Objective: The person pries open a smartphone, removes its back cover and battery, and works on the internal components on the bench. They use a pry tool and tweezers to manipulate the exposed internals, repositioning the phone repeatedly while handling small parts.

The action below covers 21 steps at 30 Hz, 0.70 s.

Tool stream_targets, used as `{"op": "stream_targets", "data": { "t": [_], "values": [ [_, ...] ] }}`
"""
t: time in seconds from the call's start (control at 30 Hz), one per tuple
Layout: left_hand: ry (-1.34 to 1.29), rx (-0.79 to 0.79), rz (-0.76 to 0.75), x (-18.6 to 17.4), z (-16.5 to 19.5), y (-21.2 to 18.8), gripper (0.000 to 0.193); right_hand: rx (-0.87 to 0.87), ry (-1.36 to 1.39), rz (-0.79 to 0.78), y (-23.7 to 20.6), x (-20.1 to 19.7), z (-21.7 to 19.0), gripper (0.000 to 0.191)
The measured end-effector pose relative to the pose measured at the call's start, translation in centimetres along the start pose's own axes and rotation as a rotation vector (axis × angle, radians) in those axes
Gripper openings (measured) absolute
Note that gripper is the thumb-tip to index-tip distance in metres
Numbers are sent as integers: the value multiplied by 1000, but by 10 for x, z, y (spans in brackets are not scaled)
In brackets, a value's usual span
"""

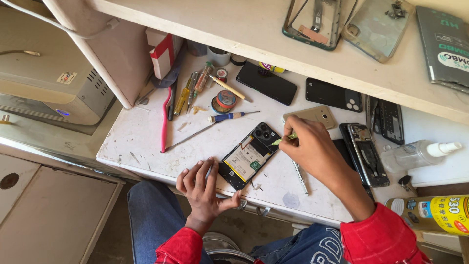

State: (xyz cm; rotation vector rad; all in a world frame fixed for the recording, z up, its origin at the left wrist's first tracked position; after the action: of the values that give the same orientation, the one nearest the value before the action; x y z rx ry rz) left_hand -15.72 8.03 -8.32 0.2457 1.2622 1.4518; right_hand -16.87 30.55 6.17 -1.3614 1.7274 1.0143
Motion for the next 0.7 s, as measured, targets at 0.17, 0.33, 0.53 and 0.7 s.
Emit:
{"op": "stream_targets", "data": {
  "t": [0.17, 0.33, 0.53, 0.7],
  "values": [
    [-4, 2, 3, 0, 1, 0, 87, -190, -32, -134, 8, 6, -21, 17],
    [2, 4, 2, -2, 1, 2, 89, -144, -61, -175, 21, 10, -28, 21],
    [1, -3, 0, -2, 0, 2, 87, -21, -194, -192, 27, 11, -6, 18],
    [6, 7, 15, -3, -1, 1, 86, -428, -11, -142, 16, 0, -34, 15]
  ]
}}
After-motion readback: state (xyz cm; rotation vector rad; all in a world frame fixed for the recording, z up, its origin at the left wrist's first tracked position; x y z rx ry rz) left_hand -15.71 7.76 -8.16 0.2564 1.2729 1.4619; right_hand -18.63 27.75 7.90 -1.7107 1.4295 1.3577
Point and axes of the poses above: each hand's wrist, its own y-axis towards the middle knuckle, its own x-axis out of the palm, z = x × y, the point moved 10 cm from there along y, towards the middle knuckle, and after that the axes turned 5 degrees about -y, right-handed, at the moved point
